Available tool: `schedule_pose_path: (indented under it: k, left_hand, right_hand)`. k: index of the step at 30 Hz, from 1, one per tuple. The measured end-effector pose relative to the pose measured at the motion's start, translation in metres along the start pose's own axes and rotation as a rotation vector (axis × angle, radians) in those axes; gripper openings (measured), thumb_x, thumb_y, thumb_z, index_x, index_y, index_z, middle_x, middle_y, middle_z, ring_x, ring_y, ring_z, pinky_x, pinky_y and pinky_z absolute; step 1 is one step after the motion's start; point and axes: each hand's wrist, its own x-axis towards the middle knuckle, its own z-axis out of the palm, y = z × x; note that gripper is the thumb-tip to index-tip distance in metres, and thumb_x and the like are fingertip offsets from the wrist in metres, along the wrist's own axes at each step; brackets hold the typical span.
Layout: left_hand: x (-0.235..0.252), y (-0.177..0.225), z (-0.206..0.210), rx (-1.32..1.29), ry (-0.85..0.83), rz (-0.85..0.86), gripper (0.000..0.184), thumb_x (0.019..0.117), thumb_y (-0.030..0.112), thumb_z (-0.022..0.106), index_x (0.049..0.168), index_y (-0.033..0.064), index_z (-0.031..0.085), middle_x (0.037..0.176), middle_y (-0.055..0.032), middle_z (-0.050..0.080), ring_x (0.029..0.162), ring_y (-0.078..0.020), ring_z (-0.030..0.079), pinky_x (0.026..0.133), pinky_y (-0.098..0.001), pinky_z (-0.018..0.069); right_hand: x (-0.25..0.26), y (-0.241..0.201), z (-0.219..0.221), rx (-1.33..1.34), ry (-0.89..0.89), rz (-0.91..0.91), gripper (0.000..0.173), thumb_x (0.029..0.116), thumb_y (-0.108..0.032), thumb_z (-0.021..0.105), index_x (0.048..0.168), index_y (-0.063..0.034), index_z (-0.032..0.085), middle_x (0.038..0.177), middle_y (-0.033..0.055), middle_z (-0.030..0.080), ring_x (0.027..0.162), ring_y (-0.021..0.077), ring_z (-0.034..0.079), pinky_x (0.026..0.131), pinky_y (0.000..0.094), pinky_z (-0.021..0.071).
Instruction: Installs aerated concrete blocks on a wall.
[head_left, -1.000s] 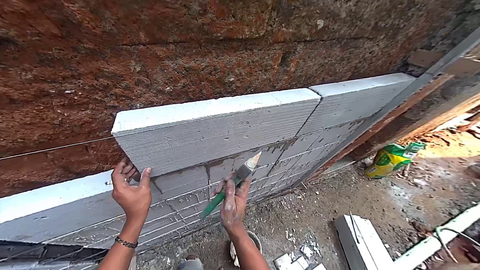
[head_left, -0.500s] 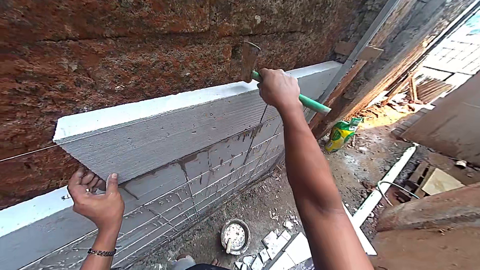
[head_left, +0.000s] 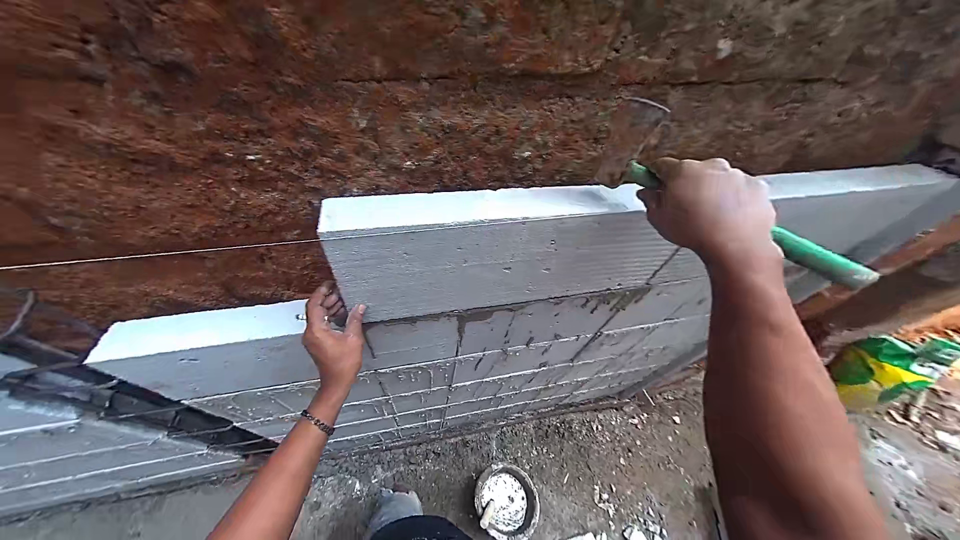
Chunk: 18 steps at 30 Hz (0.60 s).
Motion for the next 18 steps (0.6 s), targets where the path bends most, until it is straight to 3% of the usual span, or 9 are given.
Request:
schedule_pose_path:
  k: [5,8,11,18]
  left_hand:
    - [0.009,-0.01,-0.016,-0.067,-0.117,0.015,0.06,0.0884,0.005,0.075,0.141,-0.007,0.05,0.123,-0.0189,0.07,0.11,-0.0186,0.071,0.099,-0.0345,0.0578]
    - [0.01,-0.015,-0.017,-0.066,-0.115,0.033,0.058,0.0879,0.004,0.075,0.14,-0.0066,0.052,0.122,-0.0178,0.071,0.111,-0.0185,0.071,0.1,-0.0349,0.0574]
    - [0.009,-0.02,-0.015,-0.066,-0.107,0.075,0.054,0.0886,0.005,0.075,0.137,-0.0066,0.054,0.121,-0.0181,0.071,0.11,-0.0187,0.071,0.1,-0.0353,0.0572]
    - [0.017,-0.021,-0.022,-0.068,-0.163,0.096,0.054,0.0879,0.004,0.077,0.137,-0.004,0.055,0.124,-0.0157,0.071,0.114,-0.0183,0.071,0.103,-0.0357,0.056]
  right_hand:
    - [-0.016,-0.076,-0.018,0.208,0.162,-0.227,0.035,0.1053,-0.03,0.052,0.133,-0.011,0.061,0.103,0.0327,0.067,0.097,0.0592,0.064,0.069,0.0772,0.0452]
    - [-0.021,-0.12,-0.018,0.196,0.107,-0.367,0.031,0.1041,-0.031,0.055,0.127,-0.0129,0.064,0.097,0.0283,0.069,0.093,0.0548,0.067,0.067,0.0739,0.0475]
    - [-0.021,-0.149,-0.013,0.096,-0.063,-0.449,0.023,0.1034,-0.03,0.056,0.116,-0.0154,0.067,0.093,0.0205,0.069,0.091,0.0461,0.069,0.067,0.0667,0.05]
    - [-0.018,-0.16,-0.021,0.052,-0.104,-0.477,0.018,0.1028,-0.031,0.059,0.108,-0.0151,0.067,0.091,0.0196,0.069,0.09,0.0453,0.069,0.066,0.0658,0.0496]
